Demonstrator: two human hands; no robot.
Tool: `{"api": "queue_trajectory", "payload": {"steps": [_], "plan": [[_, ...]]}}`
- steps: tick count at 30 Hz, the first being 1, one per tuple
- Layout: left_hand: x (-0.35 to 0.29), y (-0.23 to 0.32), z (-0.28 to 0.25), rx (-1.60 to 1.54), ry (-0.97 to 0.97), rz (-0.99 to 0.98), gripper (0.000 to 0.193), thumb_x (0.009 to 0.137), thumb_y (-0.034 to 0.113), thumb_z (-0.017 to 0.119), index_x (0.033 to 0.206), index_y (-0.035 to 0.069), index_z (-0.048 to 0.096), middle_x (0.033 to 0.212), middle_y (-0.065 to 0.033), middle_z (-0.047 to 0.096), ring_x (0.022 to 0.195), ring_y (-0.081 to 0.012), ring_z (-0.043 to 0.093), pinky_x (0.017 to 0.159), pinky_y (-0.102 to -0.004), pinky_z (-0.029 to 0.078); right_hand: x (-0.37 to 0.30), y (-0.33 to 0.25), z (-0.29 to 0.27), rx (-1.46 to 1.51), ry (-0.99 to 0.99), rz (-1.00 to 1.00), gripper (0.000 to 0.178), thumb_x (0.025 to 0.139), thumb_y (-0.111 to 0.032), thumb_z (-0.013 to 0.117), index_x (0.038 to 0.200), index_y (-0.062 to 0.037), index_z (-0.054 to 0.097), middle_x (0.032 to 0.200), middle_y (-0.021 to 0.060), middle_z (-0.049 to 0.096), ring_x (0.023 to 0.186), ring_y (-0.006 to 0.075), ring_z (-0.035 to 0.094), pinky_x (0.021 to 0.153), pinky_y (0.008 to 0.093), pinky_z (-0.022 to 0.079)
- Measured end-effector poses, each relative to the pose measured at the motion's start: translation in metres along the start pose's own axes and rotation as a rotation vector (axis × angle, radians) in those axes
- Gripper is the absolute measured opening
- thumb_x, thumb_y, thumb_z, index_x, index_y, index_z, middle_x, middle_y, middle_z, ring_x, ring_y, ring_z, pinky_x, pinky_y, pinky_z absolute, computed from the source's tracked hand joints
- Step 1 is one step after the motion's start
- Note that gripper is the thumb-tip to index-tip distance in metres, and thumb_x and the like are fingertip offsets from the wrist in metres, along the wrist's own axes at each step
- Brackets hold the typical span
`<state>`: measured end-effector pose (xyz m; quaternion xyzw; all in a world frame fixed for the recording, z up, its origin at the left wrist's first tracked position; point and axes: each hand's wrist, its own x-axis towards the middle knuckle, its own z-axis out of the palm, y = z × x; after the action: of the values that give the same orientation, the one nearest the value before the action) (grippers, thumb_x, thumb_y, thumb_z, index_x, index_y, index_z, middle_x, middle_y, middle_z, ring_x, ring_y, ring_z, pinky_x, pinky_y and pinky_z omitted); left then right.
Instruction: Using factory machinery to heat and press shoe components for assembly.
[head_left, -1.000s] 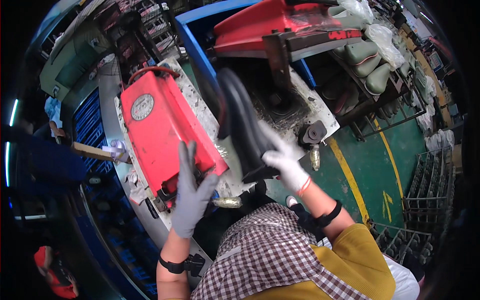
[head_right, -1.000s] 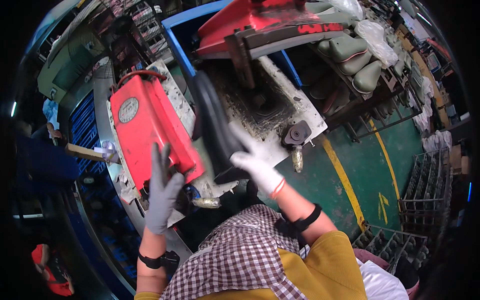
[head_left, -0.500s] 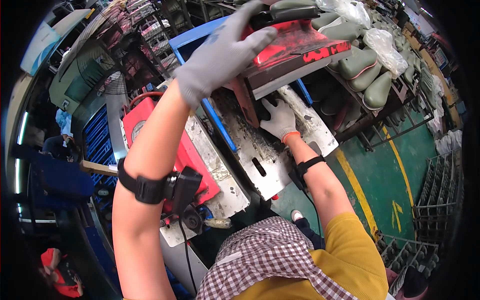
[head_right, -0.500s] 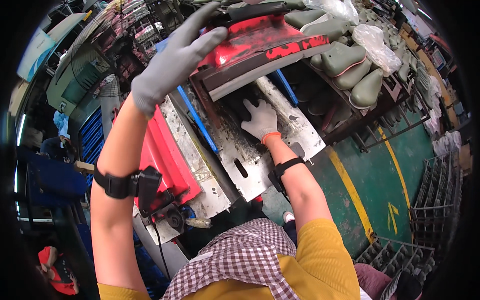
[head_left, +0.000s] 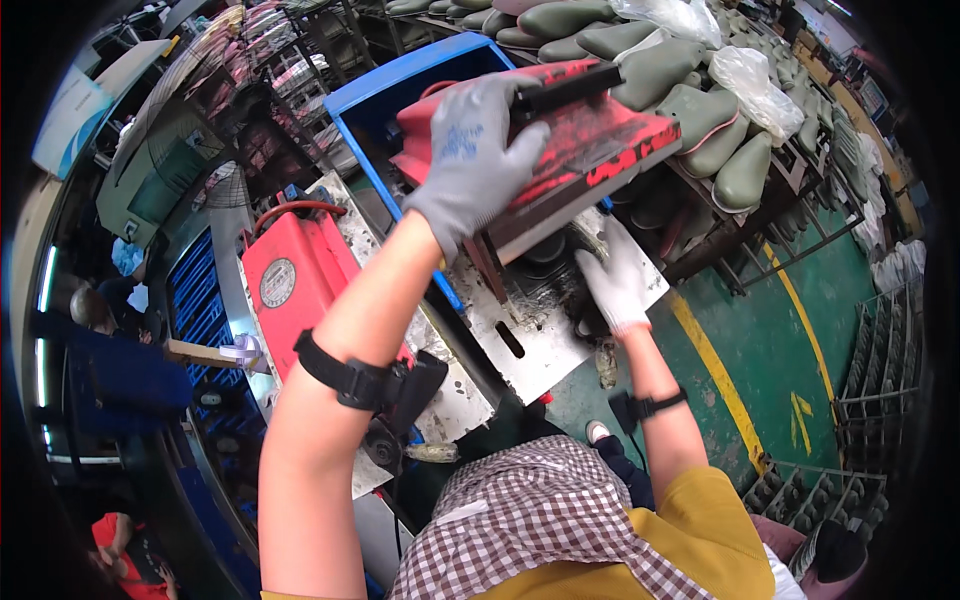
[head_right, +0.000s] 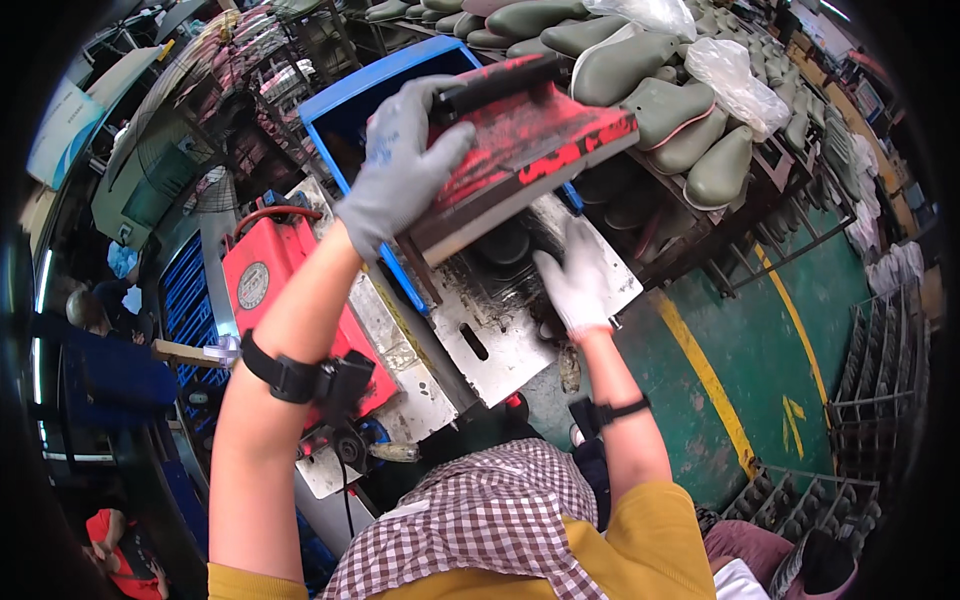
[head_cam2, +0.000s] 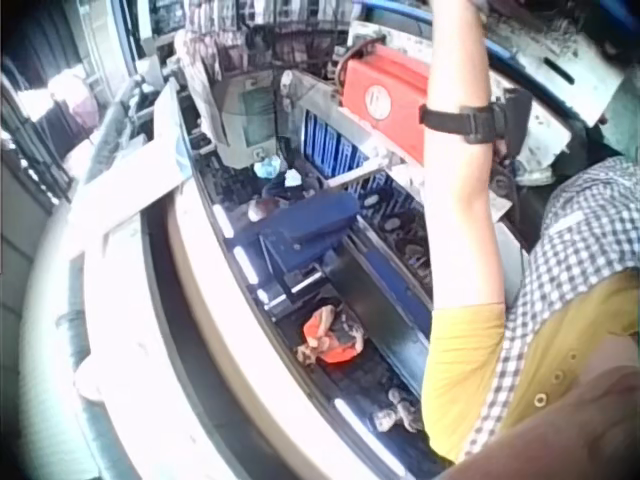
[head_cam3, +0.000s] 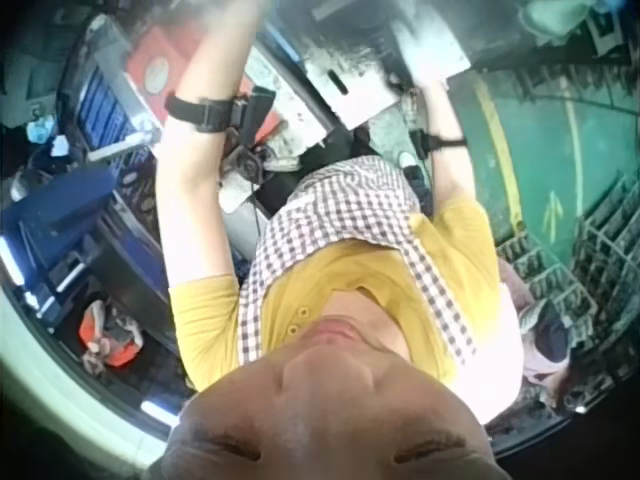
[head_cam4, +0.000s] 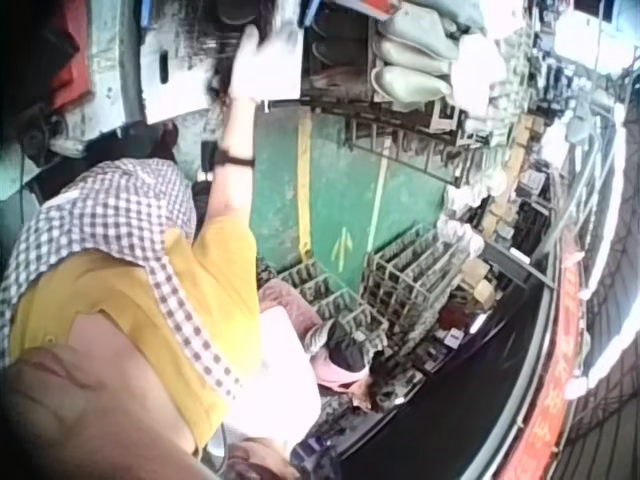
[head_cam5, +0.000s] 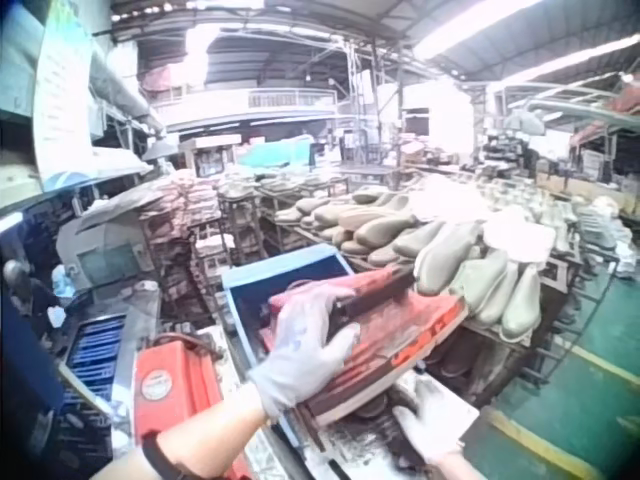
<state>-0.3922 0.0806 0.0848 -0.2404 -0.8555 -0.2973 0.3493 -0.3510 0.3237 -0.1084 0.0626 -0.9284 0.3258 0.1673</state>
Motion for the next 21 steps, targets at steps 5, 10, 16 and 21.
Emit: {"api": "queue_trajectory", "payload": {"steps": [5,10,16,21], "plan": [[-0.061,0.035,0.045,0.031,-0.108,-0.035,0.064,0.077,0.026,0.074,0.136,0.015,0.049,0.135,-0.0124,0.056,0.143,-0.0388,0.04,0.12,-0.0582,0.018,-0.149,0.076,-0.013,0.442,0.204,0.528,0.028,0.097,-0.021,0.068,0.116,-0.0007,0.062,0.104,0.0103,0.064,0.1,0.0208,0.06,0.094,0.0346,0.049],[-0.141,0.039,0.084,0.126,-0.218,-0.067,0.08,0.071,0.024,0.079,0.143,0.015,0.045,0.151,-0.009,0.046,0.15,-0.0388,0.029,0.122,-0.0619,0.013,-0.178,0.018,-0.046,1.288,-0.253,1.152,0.032,0.107,-0.04,0.055,0.121,-0.0121,0.058,0.094,0.0077,0.067,0.068,0.0167,0.061,0.063,0.0323,0.051],[-0.211,0.02,0.136,0.157,-0.18,0.014,0.069,0.076,0.015,0.072,0.14,0.017,0.048,0.149,-0.0065,0.052,0.148,-0.0392,0.036,0.121,-0.0636,0.017,-0.181,0.042,-0.045,1.634,-0.36,1.346,0.029,0.105,-0.047,0.054,0.112,-0.0197,0.056,0.081,0.0031,0.064,0.056,0.0133,0.054,0.049,0.0275,0.04],[-0.236,0.01,0.161,0.153,-0.186,0.053,0.066,0.076,0.011,0.07,0.138,0.019,0.05,0.146,-0.0054,0.054,0.142,-0.0396,0.043,0.119,-0.0649,0.021,-0.181,0.056,-0.044,1.701,-0.263,1.402,0.027,0.103,-0.049,0.057,0.102,-0.0216,0.059,0.066,-0.0029,0.052,0.047,0.011,0.042,0.046,0.029,0.034]]}}
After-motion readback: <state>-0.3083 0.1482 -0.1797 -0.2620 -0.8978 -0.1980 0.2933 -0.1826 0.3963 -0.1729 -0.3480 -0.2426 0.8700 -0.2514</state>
